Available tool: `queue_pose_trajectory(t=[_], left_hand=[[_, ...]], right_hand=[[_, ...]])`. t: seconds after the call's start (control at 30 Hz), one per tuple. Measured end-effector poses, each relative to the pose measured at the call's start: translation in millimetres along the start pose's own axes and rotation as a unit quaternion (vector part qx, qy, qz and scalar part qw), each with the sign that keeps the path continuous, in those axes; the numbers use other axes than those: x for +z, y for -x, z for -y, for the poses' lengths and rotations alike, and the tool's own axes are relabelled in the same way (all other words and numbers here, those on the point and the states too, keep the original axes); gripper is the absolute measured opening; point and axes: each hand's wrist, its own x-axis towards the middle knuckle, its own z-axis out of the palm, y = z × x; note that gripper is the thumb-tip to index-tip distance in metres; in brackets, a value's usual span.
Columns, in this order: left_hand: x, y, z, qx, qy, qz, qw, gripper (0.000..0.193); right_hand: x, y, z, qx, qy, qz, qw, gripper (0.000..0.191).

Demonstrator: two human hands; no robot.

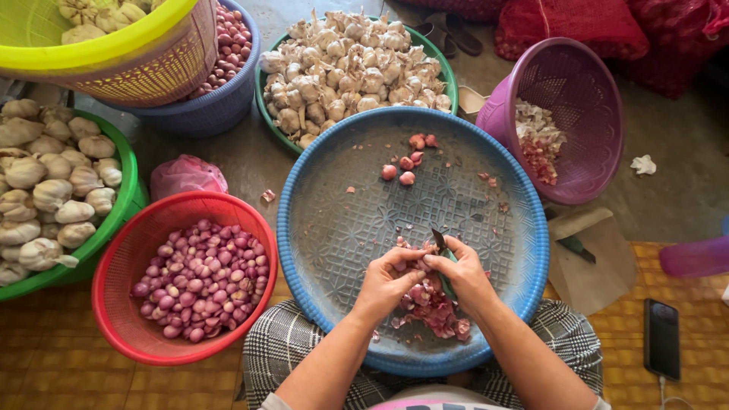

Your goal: The person sits on the floor and peels red shallots, using a small knife to trim root ends and remove the outer skins by hand. Peeled shallots are set on the blue tray and discarded peels are swept into a purple basket.

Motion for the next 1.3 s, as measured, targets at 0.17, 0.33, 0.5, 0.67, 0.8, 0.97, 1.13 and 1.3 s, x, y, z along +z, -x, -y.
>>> queue_pose_trajectory(t=[0.17, 0.33, 0.5, 0.67, 0.8, 0.97, 1.13, 1.3], left_hand=[[-2.1, -1.6, -0.1, -0.006, 0.010, -0.020, 1.000, 0.038], [-5.0, -2.1, 6.0, 0.009, -0.025, -0.025, 0.999, 0.030], [-6.2, -1.7, 9.7, -0.004, 0.013, -0.009, 1.000, 0.027], [-6.2, -1.1, 6.4, -0.008, 0.020, -0.014, 1.000, 0.025], [-3.2, -1.1, 2.3, -0.013, 0.005, -0.022, 1.000, 0.028], [0.6, -1.8, 0.8, 0.009, 0.032, -0.007, 0.999, 0.036], [0.5, -1.0, -1.5, 0.016, 0.012, -0.007, 1.000, 0.032], [1.3, -0.7, -1.3, 0.019, -0.020, -0.025, 0.999, 0.034]], right_hand=[[0.8, -0.6, 5.8, 0.040, -0.029, -0.020, 0.999, 0.016], [3.1, 8.5, 14.1, 0.016, 0.012, 0.002, 1.000, 0.019], [9.6, 8.7, 9.4, -0.043, 0.043, 0.010, 0.998, 0.022], [2.5, 3.5, 5.4, 0.020, -0.018, -0.005, 1.000, 0.017], [-2.3, 2.3, 5.2, 0.023, -0.047, 0.020, 0.998, 0.019], [1.9, 6.2, 4.4, -0.026, 0.025, 0.016, 0.999, 0.025], [3.6, 3.8, 9.3, 0.040, -0.020, 0.002, 0.999, 0.020], [0.8, 3.5, 10.2, 0.036, -0.035, 0.007, 0.999, 0.020]])
